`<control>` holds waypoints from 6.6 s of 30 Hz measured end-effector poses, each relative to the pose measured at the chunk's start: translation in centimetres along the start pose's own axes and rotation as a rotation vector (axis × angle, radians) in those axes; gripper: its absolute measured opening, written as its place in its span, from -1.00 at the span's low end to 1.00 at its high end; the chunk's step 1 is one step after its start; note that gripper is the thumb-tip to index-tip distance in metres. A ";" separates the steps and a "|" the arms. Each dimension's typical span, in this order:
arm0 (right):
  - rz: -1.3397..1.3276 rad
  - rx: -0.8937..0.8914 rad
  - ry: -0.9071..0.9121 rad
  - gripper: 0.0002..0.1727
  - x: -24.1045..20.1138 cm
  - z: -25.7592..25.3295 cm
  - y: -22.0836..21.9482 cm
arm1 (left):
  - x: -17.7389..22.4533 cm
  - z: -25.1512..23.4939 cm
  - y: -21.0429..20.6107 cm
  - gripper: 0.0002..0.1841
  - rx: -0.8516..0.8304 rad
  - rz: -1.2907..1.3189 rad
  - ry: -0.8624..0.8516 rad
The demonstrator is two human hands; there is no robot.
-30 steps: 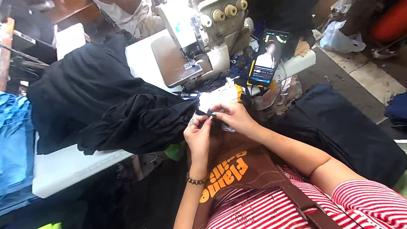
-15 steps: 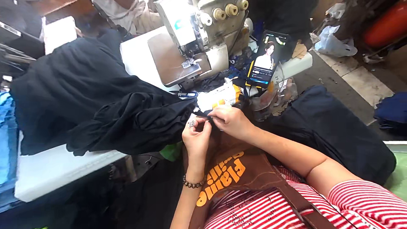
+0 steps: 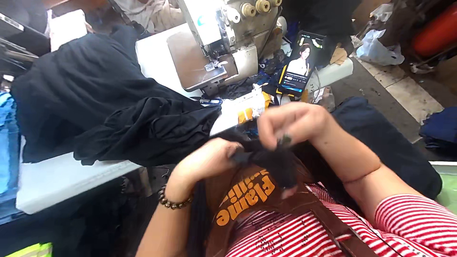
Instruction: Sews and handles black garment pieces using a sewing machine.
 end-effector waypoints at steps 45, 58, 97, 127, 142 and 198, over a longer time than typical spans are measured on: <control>0.501 0.452 -0.253 -0.93 7.9 2.6 4.3 | -1.7 5.1 3.8 -0.86 0.778 0.026 -0.030; 0.136 0.380 -0.368 -0.89 14.1 -8.4 7.2 | -3.8 10.8 10.2 -0.82 0.768 -0.023 0.321; 1.348 0.651 0.378 -0.79 6.6 -7.5 2.9 | 1.0 11.9 8.4 -0.85 0.931 -0.950 -0.190; 0.076 0.971 -0.328 -0.86 13.3 -1.0 13.4 | -10.8 -11.2 18.0 -0.45 0.949 -0.191 0.511; 0.402 0.975 -0.344 -0.83 13.1 -2.1 14.0 | -13.2 -13.0 21.5 -0.51 0.902 -0.204 0.423; 1.046 0.785 -0.138 -0.82 2.9 6.8 8.0 | -0.4 -5.3 12.0 -0.81 0.263 -0.281 -0.329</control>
Point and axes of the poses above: each hand's wrist, its own z-axis away from the middle knuckle, its own y-axis out of the back of the hand, x = y × z, the point moved 7 cm from there along -z, towards the middle knuckle, and after that the axes turned 4 degrees about z, right-handed, at the moved point
